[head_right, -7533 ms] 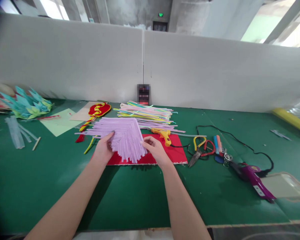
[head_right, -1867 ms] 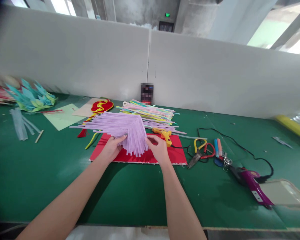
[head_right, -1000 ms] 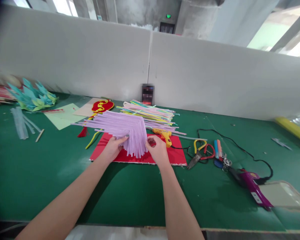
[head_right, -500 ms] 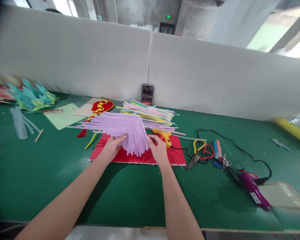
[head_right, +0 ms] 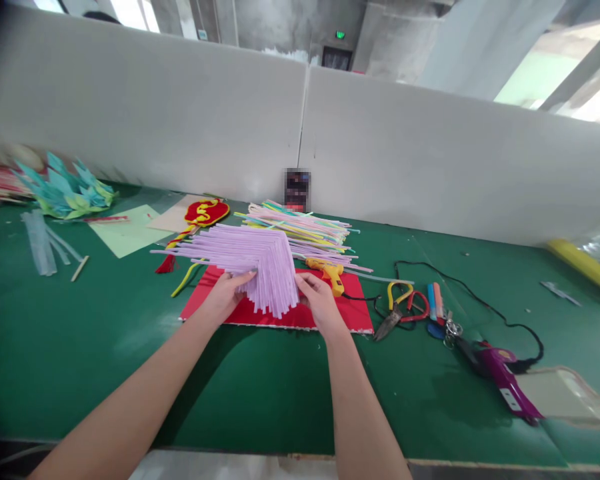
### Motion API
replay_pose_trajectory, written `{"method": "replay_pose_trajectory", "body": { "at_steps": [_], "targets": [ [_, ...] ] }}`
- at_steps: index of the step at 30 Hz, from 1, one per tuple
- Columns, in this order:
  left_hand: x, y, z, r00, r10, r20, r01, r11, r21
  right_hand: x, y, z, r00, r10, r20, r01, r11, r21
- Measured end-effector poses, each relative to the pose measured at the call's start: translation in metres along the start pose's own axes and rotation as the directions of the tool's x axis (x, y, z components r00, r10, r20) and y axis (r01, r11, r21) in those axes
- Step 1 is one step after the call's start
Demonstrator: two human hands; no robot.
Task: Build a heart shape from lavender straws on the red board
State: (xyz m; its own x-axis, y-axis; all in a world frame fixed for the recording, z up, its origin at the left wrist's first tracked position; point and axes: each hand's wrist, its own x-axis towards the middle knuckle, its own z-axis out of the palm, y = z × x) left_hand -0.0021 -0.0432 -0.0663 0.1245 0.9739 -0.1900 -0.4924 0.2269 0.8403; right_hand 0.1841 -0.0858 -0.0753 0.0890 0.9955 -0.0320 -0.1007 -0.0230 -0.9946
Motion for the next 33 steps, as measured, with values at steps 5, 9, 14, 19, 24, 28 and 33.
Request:
{"method": "replay_pose_trajectory", "body": {
  "at_steps": [5,9,14,19,24,28,33],
  "targets": [
    [0.001,0.001,-0.002,0.999,-0.018,0.029,0.019,1.0,-0.021,-0.002,-0.002,-0.001,0.997,0.033,0.07,-0.036,0.998,0.055],
    [0.002,0.002,-0.005,0.995,-0.074,0.073,0.076,0.997,-0.029,0.001,-0.003,-0.003,0.997,0.08,-0.013,-0.078,0.991,0.108],
    [-0.005,0.002,-0.006,0.966,-0.188,0.175,0.182,0.982,0.05,0.004,0.0,-0.004,0.997,0.067,-0.029,-0.061,0.981,0.186],
    [-0.012,0.005,-0.003,0.887,-0.356,0.295,0.346,0.934,0.09,0.001,-0.002,-0.002,0.996,0.062,-0.058,-0.048,0.973,0.225],
    [-0.003,0.011,-0.008,0.87,-0.393,0.298,0.423,0.905,-0.043,0.001,-0.007,-0.002,0.99,0.104,-0.098,-0.06,0.927,0.371],
    [0.003,0.013,-0.009,0.874,-0.341,0.347,0.437,0.862,-0.255,0.003,-0.008,-0.003,0.987,0.064,-0.149,0.016,0.878,0.479],
    [0.002,0.006,-0.003,0.907,-0.279,0.315,0.356,0.908,-0.222,0.003,-0.009,0.001,0.986,0.004,-0.167,0.08,0.865,0.496]
  ]
}}
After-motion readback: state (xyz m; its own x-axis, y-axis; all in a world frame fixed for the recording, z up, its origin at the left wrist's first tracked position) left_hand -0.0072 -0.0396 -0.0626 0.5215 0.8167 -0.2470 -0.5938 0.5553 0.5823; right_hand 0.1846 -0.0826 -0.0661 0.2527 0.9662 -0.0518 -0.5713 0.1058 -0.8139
